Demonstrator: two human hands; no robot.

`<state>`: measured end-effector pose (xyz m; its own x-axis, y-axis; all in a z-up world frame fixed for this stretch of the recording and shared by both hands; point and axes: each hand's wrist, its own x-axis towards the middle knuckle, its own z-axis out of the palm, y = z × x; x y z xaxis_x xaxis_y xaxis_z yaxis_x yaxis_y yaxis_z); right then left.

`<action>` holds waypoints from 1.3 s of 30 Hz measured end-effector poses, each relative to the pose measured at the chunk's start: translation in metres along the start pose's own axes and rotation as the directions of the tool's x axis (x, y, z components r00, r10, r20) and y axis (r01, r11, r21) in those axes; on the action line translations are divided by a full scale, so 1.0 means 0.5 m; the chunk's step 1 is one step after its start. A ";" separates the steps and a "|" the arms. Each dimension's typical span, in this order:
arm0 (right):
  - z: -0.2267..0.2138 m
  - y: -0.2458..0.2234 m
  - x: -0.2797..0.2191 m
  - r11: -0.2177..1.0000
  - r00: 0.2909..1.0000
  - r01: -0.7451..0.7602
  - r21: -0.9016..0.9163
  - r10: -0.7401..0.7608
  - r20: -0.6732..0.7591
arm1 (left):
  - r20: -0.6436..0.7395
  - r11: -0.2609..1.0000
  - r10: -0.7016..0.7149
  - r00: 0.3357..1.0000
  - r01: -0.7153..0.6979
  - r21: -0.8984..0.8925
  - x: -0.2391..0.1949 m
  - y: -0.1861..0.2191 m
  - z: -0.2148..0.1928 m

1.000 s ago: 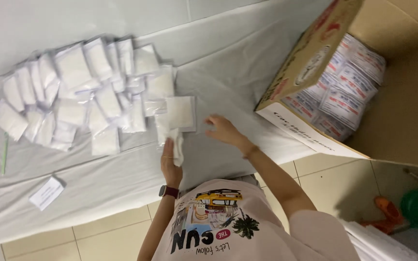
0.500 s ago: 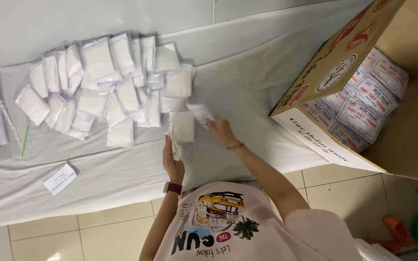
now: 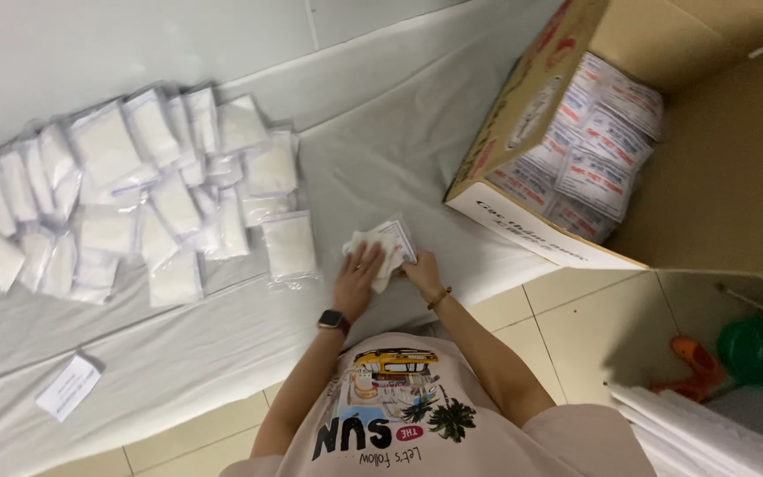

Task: The person repeatedly picks up small white packets from a table, places them into clear plastic bags, and then puts the sealed bags into a cardboard box. The person also handles a white cloth, using it to wipe the table surface between actions.

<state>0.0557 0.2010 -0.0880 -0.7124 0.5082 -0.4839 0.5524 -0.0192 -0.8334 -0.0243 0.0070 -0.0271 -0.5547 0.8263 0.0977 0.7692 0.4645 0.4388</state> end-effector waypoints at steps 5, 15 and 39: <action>-0.087 -0.126 -0.084 0.988 0.987 0.151 -0.044 -0.154 -0.053 | 0.084 0.991 -0.060 0.995 0.049 0.128 -0.053 -0.042 -0.019; -0.538 -0.390 -0.249 0.739 0.665 0.674 0.007 -0.603 -0.440 | -0.033 0.993 -0.120 0.992 0.120 0.010 -0.049 -0.009 -0.036; 0.012 -0.380 -0.106 0.633 0.664 0.748 -0.201 -0.706 0.248 | -0.480 0.798 -0.594 0.646 0.395 -0.456 -0.183 -0.041 -0.167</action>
<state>-0.0141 0.1724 0.0944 -0.9700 0.1377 0.2005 -0.0961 0.5405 -0.8359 -0.0157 -0.1046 0.0295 -0.9673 0.1045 0.2310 0.2497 0.5517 0.7958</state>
